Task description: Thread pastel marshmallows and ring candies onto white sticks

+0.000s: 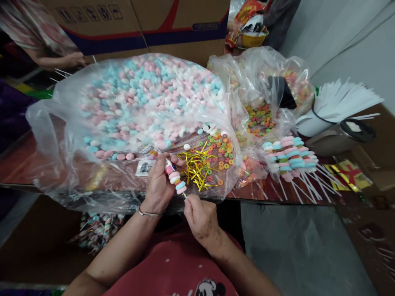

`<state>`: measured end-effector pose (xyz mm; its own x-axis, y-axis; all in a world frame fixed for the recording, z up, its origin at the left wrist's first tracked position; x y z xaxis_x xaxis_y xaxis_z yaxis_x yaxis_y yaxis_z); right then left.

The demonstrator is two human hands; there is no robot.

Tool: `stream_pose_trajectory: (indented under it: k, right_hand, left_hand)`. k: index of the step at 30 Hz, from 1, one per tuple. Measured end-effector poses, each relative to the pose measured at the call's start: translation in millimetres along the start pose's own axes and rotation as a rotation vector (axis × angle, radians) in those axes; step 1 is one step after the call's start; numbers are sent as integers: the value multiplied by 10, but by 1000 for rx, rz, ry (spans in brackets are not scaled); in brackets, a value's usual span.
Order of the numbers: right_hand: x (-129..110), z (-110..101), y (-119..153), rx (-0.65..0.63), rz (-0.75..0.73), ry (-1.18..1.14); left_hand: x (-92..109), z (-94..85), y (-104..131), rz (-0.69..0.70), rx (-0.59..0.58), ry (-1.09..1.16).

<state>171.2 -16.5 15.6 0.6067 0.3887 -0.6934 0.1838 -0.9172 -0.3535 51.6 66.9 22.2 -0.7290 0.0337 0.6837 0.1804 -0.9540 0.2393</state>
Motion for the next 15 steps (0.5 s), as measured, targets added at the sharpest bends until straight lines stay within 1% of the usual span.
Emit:
stream_pose_trajectory:
  k: [3, 5, 8, 10, 11, 13, 15]
  right_hand:
    - [68, -4, 17, 29, 102, -83]
    - [124, 33, 38, 7, 226, -238]
    - [185, 170, 73, -56, 511, -665]
    - [182, 258, 77, -42, 686, -964]
    - [172, 289, 67, -25, 745, -1084]
    - [150, 322, 33, -11, 807, -1261]
    - [141, 315, -6, -37, 808, -1374]
  left_hand:
    - [-20, 20, 33, -6, -34, 25]
    - [-38, 36, 56, -12, -58, 26]
    - [-67, 66, 94, -2, -100, -4]
    - [-101, 94, 130, -10, -145, -15]
    - [-124, 104, 152, -24, -167, -15]
    - [-174, 110, 200, -73, -202, -11]
    - [-210, 98, 233, -145, -230, -19]
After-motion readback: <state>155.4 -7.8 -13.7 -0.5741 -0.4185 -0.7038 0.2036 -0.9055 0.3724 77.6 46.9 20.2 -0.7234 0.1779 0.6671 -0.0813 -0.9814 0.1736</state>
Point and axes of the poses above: each hand's wrist, its own y-axis away from the middle knuckle, its own z-axis out of the palm, x = y × z, the point moved 5 cm from there along -y, towards the middle knuckle, and after that the axes turned 1 degree about -y, right-handed, at the moved point
